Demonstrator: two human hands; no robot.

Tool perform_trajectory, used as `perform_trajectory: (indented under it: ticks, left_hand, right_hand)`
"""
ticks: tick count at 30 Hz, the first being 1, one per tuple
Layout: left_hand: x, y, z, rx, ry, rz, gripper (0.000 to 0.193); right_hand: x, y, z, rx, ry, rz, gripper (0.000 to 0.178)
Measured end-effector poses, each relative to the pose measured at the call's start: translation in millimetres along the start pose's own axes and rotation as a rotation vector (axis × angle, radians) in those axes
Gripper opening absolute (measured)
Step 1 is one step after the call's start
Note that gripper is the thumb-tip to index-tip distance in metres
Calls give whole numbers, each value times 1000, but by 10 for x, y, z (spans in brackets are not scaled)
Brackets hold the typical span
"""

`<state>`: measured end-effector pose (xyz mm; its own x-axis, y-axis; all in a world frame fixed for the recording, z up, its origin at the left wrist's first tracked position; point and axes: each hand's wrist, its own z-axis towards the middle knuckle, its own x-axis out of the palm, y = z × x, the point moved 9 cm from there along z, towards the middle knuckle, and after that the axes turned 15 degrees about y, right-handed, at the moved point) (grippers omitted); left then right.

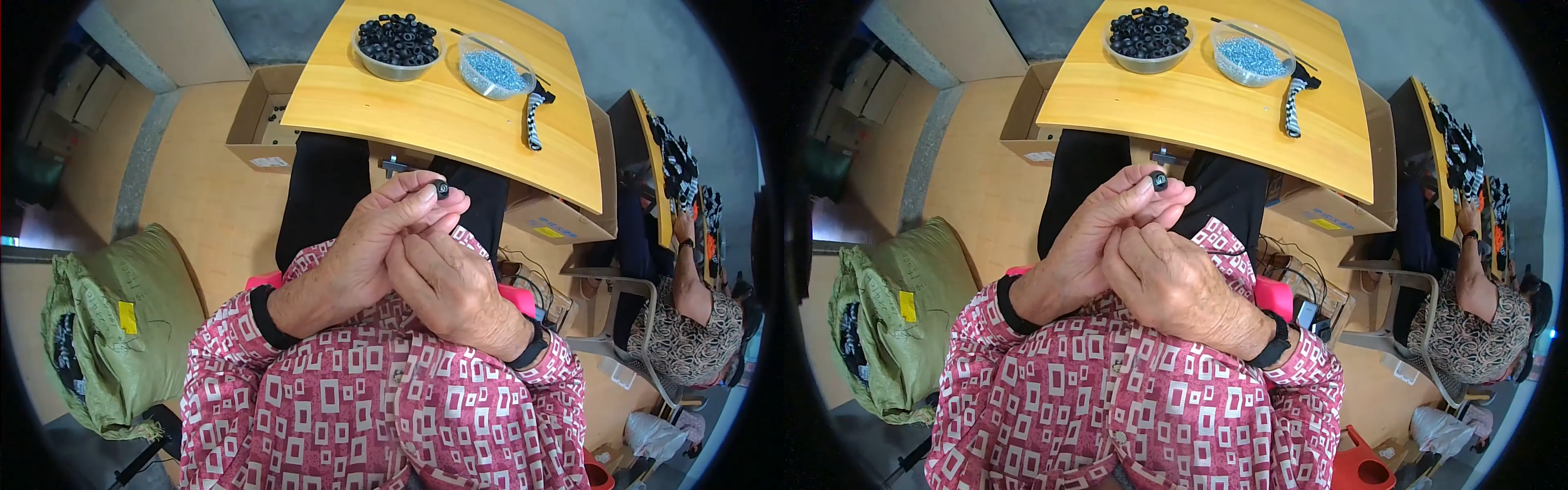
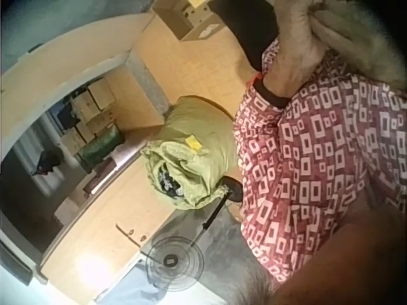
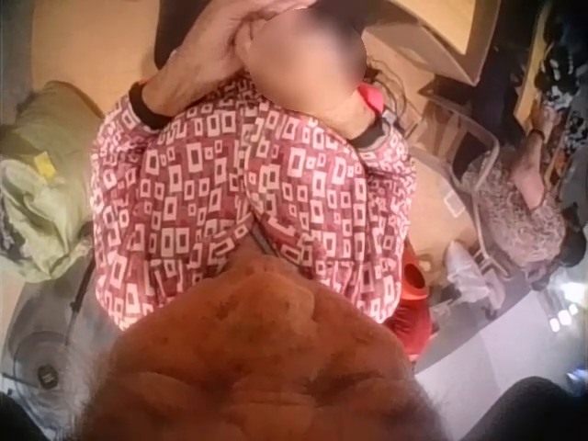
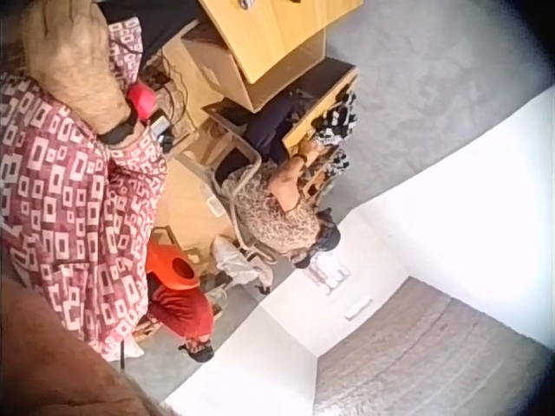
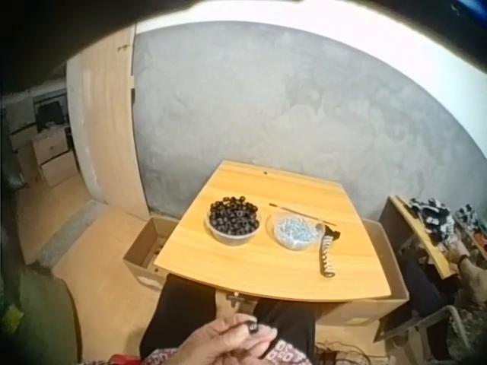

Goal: The person assembles small black plastic components by fitting small inserts into black caps by hand, then places the finished pieces into a box.

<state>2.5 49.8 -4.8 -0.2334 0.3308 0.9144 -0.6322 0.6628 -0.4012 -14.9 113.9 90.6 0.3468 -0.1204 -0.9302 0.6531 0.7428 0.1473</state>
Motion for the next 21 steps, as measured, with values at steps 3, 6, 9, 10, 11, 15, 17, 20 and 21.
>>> perform_trajectory:
  ticks: [3, 6, 9, 10, 11, 15, 17, 20, 21]
  left_hand:
    - [12, -35, -13, 27, 17, -31, 17]
    - [53, -43, -12, 20, 43, 1, 18]
    - [50, -37, -19, 4, 61, 34, 18]
    - [41, -38, -21, -5, 63, 46, 18]
    - [48, -44, -21, -4, 66, 46, 18]
    - [69, -36, -28, -4, 93, 39, 21]
    - [68, -32, -34, -4, 98, 50, 22]
    - [74, -7, -43, -46, 100, 45, 24]
    - [67, -3, -43, -48, 94, 44, 23]
  right_hand:
    - [-25, -48, 0, 2, -25, 135, 32]
    - [-37, -134, -31, 41, -16, 224, 27]
    - [-47, -217, -39, 96, -21, 355, 24]
    - [-80, -251, -57, 98, -62, 416, 22]
    - [-121, -286, -88, 104, -101, 477, 21]
    - [-424, -595, -241, 305, -181, 594, 14]
    - [-437, -725, -332, 360, -250, 676, 14]
    - [-380, -836, -395, 406, -306, 728, 15]
    - [-368, -853, -403, 398, -330, 756, 15]
